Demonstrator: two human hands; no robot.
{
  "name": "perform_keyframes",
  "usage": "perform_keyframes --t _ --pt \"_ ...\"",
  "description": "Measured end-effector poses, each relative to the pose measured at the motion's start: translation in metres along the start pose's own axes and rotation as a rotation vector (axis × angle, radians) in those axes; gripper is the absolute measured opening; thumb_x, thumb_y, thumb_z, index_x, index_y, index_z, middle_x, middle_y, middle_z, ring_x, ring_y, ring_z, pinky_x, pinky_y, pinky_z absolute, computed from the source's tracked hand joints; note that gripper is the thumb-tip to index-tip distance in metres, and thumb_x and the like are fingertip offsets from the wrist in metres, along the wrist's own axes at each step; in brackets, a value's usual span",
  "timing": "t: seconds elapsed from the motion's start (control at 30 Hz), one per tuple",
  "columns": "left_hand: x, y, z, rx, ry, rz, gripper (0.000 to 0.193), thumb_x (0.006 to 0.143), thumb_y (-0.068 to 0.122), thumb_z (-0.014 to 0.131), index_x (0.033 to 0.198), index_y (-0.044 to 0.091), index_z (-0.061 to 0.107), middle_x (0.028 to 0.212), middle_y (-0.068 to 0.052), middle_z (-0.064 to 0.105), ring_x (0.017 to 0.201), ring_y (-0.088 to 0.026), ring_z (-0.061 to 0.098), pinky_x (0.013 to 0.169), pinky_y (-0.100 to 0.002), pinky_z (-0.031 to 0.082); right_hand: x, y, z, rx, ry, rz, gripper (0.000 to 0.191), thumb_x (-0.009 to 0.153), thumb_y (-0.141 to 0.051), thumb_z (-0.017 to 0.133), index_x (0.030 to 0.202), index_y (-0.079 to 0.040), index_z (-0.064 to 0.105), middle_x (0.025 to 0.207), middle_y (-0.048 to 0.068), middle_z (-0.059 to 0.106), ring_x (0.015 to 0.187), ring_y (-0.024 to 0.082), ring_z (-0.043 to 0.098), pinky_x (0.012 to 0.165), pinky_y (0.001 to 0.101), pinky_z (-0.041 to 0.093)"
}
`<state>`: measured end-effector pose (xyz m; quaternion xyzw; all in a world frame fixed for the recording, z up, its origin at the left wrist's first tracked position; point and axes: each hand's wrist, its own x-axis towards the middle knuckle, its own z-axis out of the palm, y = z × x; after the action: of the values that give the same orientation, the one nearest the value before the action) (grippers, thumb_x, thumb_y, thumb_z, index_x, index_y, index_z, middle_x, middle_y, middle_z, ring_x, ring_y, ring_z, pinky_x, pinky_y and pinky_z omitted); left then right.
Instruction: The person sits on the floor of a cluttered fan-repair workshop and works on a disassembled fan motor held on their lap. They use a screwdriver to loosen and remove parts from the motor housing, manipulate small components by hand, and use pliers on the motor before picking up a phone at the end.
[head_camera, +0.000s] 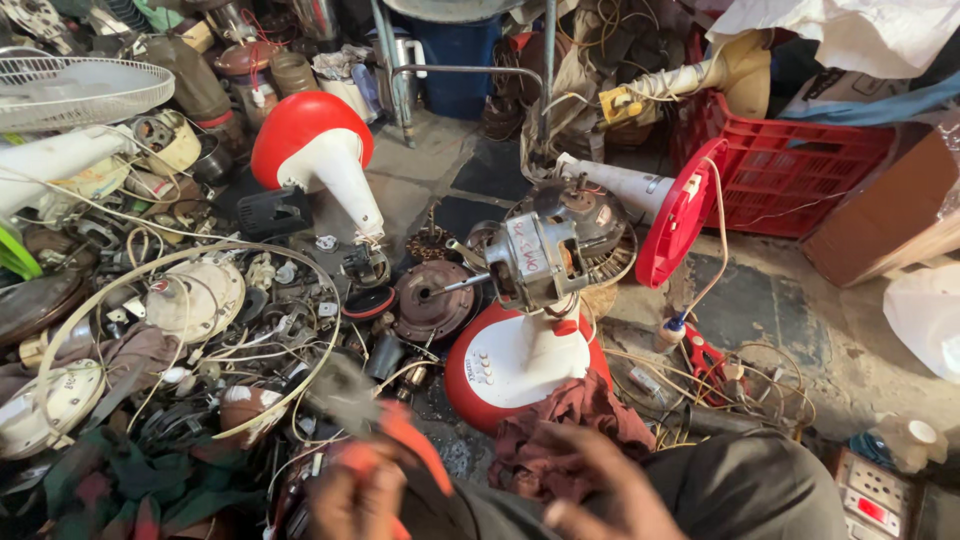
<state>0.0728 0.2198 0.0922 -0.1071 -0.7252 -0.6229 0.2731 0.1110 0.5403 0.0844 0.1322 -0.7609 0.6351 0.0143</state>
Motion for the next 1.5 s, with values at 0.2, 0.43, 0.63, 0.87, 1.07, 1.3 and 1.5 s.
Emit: perform_keyframes --t 0.2,0.43,0.63,0.87,1.07,1.3,1.5 --pt "-0.028 0.008 0.073 0.602 -0.373 0.562 0.017 0.067 0.023 0.084 0.067 0.012 0.070 0.070 -0.004 0.070 0.054 -0.026 0.068 0.040 -0.043 0.050 0.012 -0.005 0.081 0.771 -0.084 0.104 0.059 0.095 -0.023 0.083 0.138 -0.001 0.049 0.119 0.014 0.065 0.113 0.020 0.058 0.109 0.0363 0.040" --pt "0.028 0.018 0.000 1.245 -0.090 0.264 0.026 0.079 0.032 0.079 0.067 0.013 0.066 0.065 -0.011 0.060 0.058 -0.034 0.061 0.060 -0.052 0.049 0.030 0.047 0.003 1.139 0.486 0.703 0.025 0.084 -0.027 0.062 0.094 -0.004 0.061 0.077 0.012 0.065 0.069 0.031 0.066 0.062 0.0478 0.055" --pt "0.098 0.069 0.029 1.056 -0.047 0.171 0.063 0.080 0.039 0.077 0.131 0.009 0.055 0.123 -0.021 0.064 0.121 -0.043 0.059 0.102 -0.051 0.049 0.030 0.033 -0.071 0.770 0.525 0.459 0.020 0.080 -0.008 0.063 0.098 -0.007 0.055 0.072 0.013 0.060 0.059 0.028 0.061 0.053 0.0405 0.052" --pt "0.149 0.089 0.149 0.746 -0.258 0.529 0.046 0.089 0.012 0.067 0.131 -0.003 0.056 0.129 -0.023 0.063 0.120 -0.041 0.059 0.101 -0.048 0.047 0.062 -0.026 -0.073 0.606 0.736 -0.033 0.028 0.087 -0.007 0.059 0.112 -0.008 0.046 0.084 0.008 0.058 0.063 0.018 0.059 0.052 0.0357 0.051" --pt "0.157 0.091 0.165 0.766 -0.259 0.443 0.031 0.083 0.003 0.067 0.113 0.001 0.062 0.110 -0.016 0.066 0.104 -0.038 0.063 0.090 -0.047 0.050 0.059 -0.037 -0.074 0.392 0.645 0.031 0.048 0.091 -0.011 0.069 0.133 0.001 0.049 0.097 0.015 0.063 0.074 0.024 0.058 0.064 0.0377 0.051" --pt "0.169 0.074 0.168 0.912 -0.276 0.672 0.019 0.083 0.004 0.067 0.101 0.004 0.064 0.094 -0.013 0.064 0.088 -0.035 0.066 0.079 -0.046 0.053 0.054 -0.007 -0.098 0.189 0.477 0.203 0.048 0.084 -0.007 0.069 0.128 -0.007 0.050 0.093 0.008 0.064 0.078 0.013 0.063 0.068 0.0285 0.053" --pt "0.189 0.080 0.161 0.906 -0.472 0.658 0.016 0.081 0.004 0.065 0.096 0.004 0.069 0.090 -0.011 0.069 0.080 -0.033 0.070 0.070 -0.044 0.056 0.061 -0.007 -0.131 0.496 0.461 0.282 0.026 0.107 -0.021 0.059 0.108 0.005 0.056 0.084 0.018 0.066 0.059 0.031 0.066 0.051 0.0428 0.055"
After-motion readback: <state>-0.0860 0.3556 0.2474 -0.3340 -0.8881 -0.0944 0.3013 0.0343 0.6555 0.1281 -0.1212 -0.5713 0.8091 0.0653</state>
